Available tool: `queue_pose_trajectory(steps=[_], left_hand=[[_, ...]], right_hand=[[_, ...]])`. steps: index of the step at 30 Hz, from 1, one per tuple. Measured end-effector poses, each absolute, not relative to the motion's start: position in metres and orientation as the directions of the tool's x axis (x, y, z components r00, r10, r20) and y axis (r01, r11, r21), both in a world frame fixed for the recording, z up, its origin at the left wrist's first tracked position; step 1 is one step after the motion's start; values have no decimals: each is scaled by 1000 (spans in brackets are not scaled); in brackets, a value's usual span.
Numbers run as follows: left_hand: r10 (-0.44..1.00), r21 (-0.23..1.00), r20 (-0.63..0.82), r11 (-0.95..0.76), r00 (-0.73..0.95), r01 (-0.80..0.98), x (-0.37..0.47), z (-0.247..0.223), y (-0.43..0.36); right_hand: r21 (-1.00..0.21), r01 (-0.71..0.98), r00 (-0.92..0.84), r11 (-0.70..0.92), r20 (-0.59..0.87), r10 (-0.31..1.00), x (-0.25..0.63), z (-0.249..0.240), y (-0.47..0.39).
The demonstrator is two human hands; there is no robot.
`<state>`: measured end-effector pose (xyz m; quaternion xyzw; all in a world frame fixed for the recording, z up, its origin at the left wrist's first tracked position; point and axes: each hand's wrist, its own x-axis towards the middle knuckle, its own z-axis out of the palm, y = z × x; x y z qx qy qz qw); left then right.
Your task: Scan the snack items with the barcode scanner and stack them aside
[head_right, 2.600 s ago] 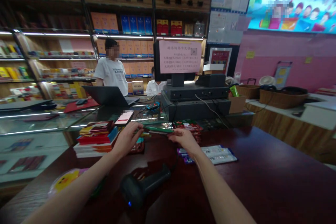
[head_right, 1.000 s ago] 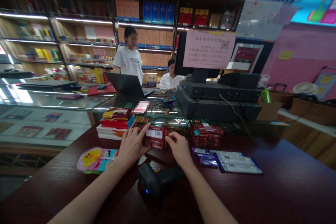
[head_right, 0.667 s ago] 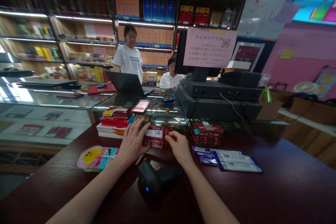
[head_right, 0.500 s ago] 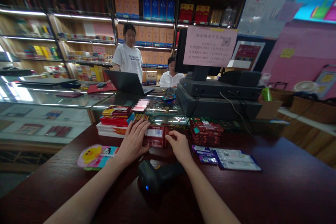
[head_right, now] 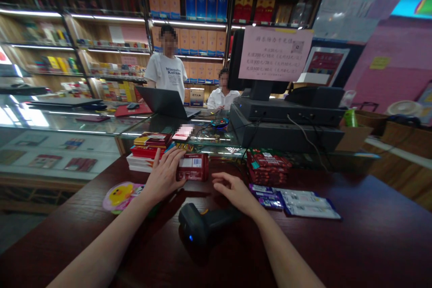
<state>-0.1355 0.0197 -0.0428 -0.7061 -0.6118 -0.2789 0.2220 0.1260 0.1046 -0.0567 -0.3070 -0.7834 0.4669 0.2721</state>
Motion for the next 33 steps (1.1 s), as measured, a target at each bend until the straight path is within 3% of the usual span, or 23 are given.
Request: queue_pose_trajectory(steps=[4,12,21,27,33], left_hand=[[741,22,666,-135,87,991,-144,-42,18],[754,1,652,-105,79,994,-151,-40,12],[746,8,665,-73,49,997,-158,-43,12],[729,21,683,-57,27,998,-157,-42,12],[720,11,693,-66,40,998,-153,-46,14]], right_hand=[[-857,301,-810,418,1,586,143,-45,99],[-637,480,-863,604,-217,456,150,-27,90],[-420,459,-885,783,-137,445,133,-37,69],[-490,418,-892,765,-63,447,133,-34,68],[-597,392,-813,700,132,567,137,-29,80]])
